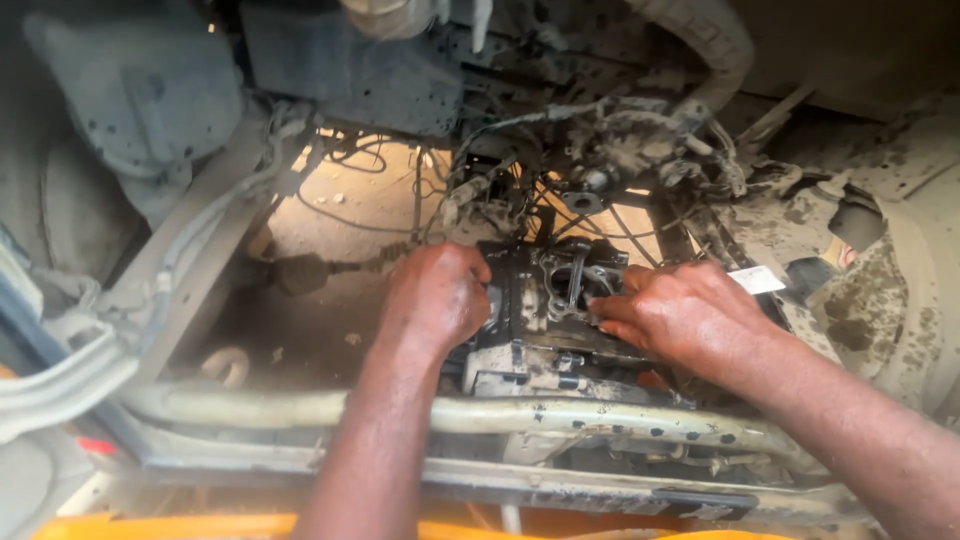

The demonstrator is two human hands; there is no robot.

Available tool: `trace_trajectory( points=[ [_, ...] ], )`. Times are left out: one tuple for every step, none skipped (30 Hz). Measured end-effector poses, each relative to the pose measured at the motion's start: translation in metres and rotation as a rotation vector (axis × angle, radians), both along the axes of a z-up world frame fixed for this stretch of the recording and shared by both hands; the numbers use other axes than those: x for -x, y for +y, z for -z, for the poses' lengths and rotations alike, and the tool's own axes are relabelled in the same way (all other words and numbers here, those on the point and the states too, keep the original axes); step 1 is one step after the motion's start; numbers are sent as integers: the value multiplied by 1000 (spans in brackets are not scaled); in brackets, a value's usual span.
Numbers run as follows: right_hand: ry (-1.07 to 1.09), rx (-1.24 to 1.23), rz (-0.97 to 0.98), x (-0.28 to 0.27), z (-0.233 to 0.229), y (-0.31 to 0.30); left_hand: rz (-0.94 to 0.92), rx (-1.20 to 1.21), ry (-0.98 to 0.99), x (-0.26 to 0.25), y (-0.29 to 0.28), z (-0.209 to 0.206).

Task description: Cleaning and repairing components within a vehicle engine bay.

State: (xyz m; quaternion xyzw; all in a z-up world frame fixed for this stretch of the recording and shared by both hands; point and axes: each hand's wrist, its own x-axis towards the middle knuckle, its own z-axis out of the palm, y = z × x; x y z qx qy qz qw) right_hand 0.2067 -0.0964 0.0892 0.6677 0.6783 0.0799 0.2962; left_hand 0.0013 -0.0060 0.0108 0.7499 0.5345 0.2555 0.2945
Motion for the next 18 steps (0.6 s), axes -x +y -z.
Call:
trace_trajectory(
  points=[
    [-4,-1,-35,5,-3,-1,7,42,-8,0,-2,-4],
    [-14,6,-41,-1,1,-1,1,48,-17,-1,-2,-3],
    [-6,-4,-64,-6,6,1,-4,9,4,-1,-2,-3],
    [3,-13,-88,-11,10,3,-10,-30,25,0,-2,-2],
    [1,-7,-95,-16,11,3,-17,-24,23,2,-2,-3],
    [-28,29,-15,-20,12,4,1,10,25,3,-3,-3],
    [-60,66,69,-27,11,3,25,43,26,2,-3,-5],
    [-62,70,67,-18,7,2,24,47,23,3,-4,-9],
    [-81,63,100,-12,1,-1,19,53,32,2,-5,-13],
    [-100,55,132,-6,-4,-3,15,59,40,1,-6,-17],
    [-109,59,129,-6,-4,-5,13,64,31,0,-5,-13],
    [-145,61,121,-5,-3,-8,21,20,30,0,-4,-9],
    [-175,62,107,-1,-2,-8,23,-24,35,3,-2,-6],
    [-178,65,97,2,0,-9,14,-20,32,3,-3,-5],
    [-196,63,86,6,2,-9,20,-14,37,3,-3,-5],
    [-213,61,74,8,4,-10,27,-9,41,3,-3,-5],
    [-218,61,77,5,10,-11,29,-10,36,3,-3,-7],
    [-236,45,33,0,15,-11,36,13,50,3,-4,-9]
  ],
)
